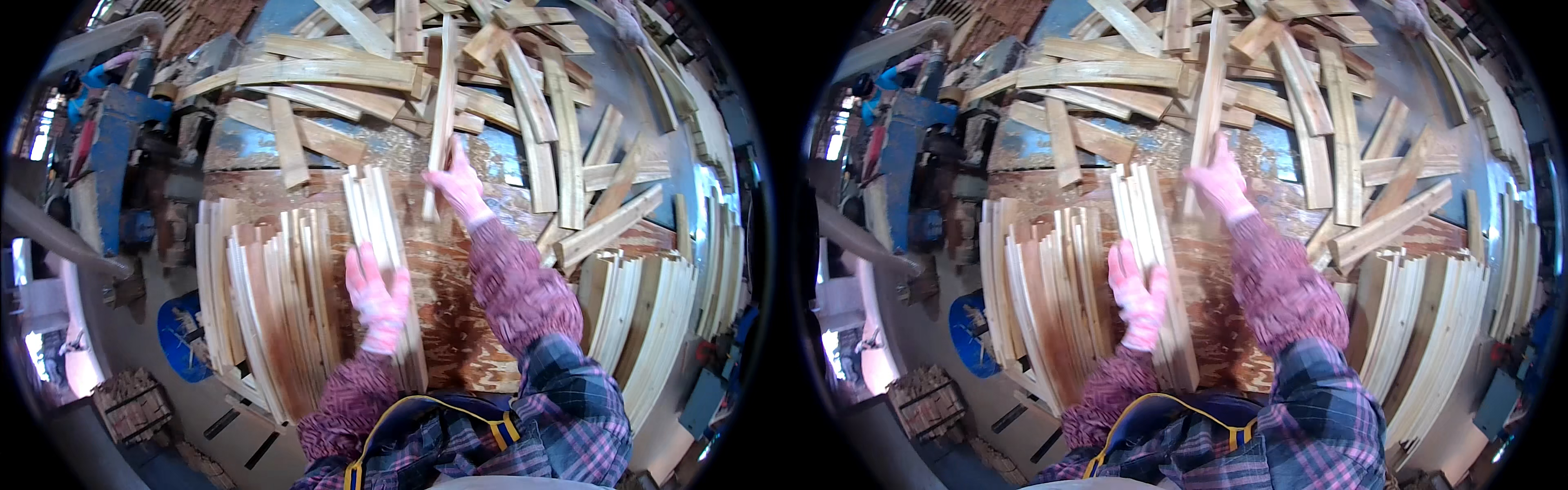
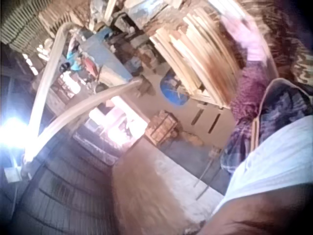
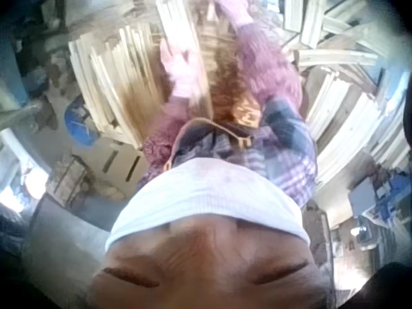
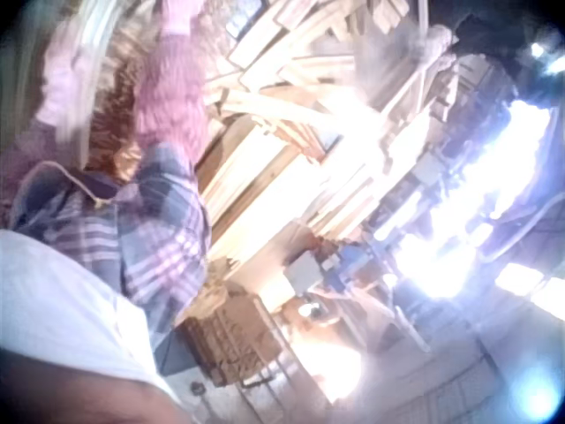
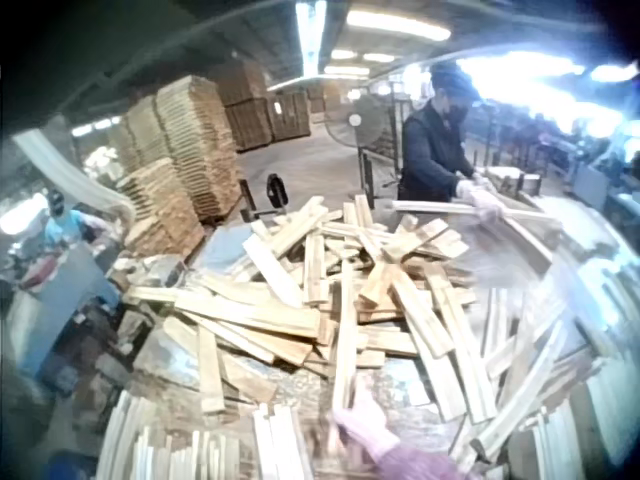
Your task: The person sorts and stacks thin wooden planks on a workbench. They pick up individual planks from a disorganized pile, inspect them, and place them into a neat, aligned stack.
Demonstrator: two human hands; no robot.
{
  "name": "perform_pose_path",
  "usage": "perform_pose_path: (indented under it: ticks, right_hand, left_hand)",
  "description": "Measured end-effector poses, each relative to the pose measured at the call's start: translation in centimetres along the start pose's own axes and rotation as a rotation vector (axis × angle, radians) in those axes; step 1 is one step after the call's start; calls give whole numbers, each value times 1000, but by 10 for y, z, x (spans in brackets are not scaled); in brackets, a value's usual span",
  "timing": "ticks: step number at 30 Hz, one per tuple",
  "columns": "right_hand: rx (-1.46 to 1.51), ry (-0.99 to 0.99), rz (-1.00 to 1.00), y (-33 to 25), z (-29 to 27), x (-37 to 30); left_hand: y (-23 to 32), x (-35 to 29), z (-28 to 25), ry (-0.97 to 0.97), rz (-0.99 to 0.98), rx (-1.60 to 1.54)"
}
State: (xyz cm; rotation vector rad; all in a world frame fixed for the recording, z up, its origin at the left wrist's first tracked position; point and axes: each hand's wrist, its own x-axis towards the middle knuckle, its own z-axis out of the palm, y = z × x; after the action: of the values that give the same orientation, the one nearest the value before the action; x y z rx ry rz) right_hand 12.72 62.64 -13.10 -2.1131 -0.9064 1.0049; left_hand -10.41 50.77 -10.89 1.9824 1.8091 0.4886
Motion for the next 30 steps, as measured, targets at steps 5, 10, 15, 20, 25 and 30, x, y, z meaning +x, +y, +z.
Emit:
perform_pose_path:
  ticks: [5,10,15,20,25,30]
  right_hand:
    - [464,-608,-143,129,-48,-102]
    - [-167,151,-126,78,-99,-28]
    - [-770,184,-504,-41,-11,80]
    - [-902,111,-268,-71,14,91]
    - [-902,104,-517,-15,4,83]
    - [-944,177,-417,-7,31,47]
  left_hand:
    - [29,77,58,-770,-46,-862]
    - [42,42,28,-781,-296,-890]
    - [-44,1,-43,-591,-572,-1089]
    - [-98,8,-61,-523,-641,-1201]
    - [-86,16,-47,-142,-255,-1289]
    - [-70,65,-140,-280,-206,-1622]
